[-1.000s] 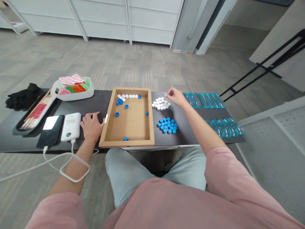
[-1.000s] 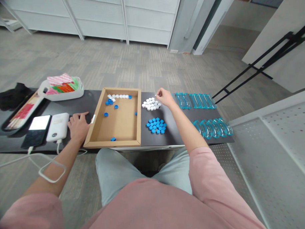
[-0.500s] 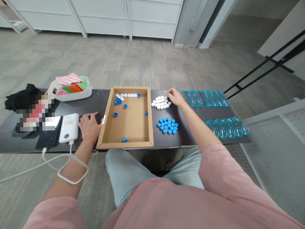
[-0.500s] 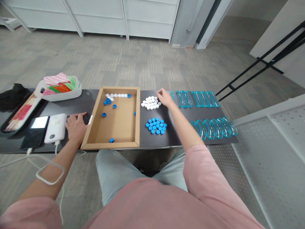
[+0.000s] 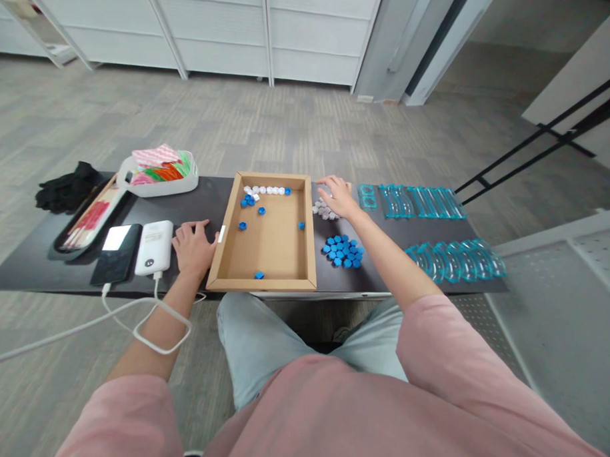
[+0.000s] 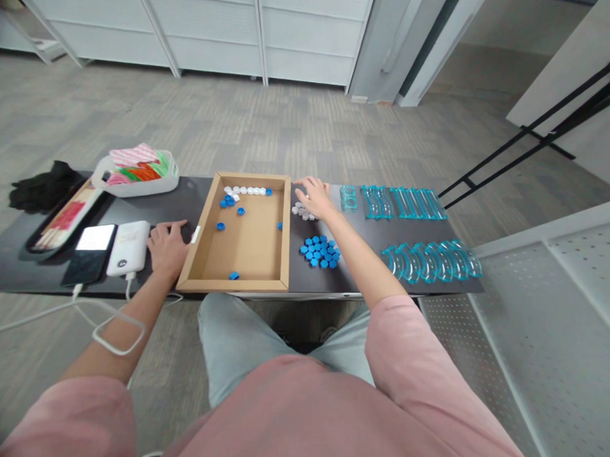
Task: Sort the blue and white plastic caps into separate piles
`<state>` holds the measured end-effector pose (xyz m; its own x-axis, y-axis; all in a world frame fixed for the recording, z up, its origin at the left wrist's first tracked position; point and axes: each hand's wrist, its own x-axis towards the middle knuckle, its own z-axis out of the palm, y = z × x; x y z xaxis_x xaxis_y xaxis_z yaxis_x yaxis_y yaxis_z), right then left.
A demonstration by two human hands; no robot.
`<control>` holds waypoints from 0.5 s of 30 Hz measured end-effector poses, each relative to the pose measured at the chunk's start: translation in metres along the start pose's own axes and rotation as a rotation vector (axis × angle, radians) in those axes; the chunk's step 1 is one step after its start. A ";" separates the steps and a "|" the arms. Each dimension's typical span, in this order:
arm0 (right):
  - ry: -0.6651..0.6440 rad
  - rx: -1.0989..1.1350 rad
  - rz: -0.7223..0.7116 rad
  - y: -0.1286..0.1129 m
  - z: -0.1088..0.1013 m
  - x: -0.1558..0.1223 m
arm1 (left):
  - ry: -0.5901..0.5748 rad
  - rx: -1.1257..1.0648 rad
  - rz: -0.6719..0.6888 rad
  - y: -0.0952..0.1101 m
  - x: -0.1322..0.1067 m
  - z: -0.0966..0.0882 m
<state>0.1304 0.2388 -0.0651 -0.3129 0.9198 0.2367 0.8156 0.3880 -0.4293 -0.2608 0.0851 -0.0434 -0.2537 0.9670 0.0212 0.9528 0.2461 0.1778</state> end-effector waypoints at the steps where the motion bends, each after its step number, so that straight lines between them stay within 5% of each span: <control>1: 0.004 0.011 -0.049 -0.012 0.000 0.005 | -0.004 -0.004 0.008 -0.001 0.000 0.000; 7: -0.235 0.008 -0.301 -0.091 0.042 0.048 | -0.014 -0.077 0.015 -0.004 -0.004 -0.005; 15: -0.357 -0.069 -0.161 -0.129 0.112 0.094 | -0.007 -0.077 0.034 -0.005 -0.003 -0.007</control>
<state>-0.0589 0.2821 -0.0846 -0.5788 0.8150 -0.0268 0.7694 0.5349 -0.3492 -0.2656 0.0805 -0.0377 -0.2202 0.9752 0.0212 0.9450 0.2079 0.2525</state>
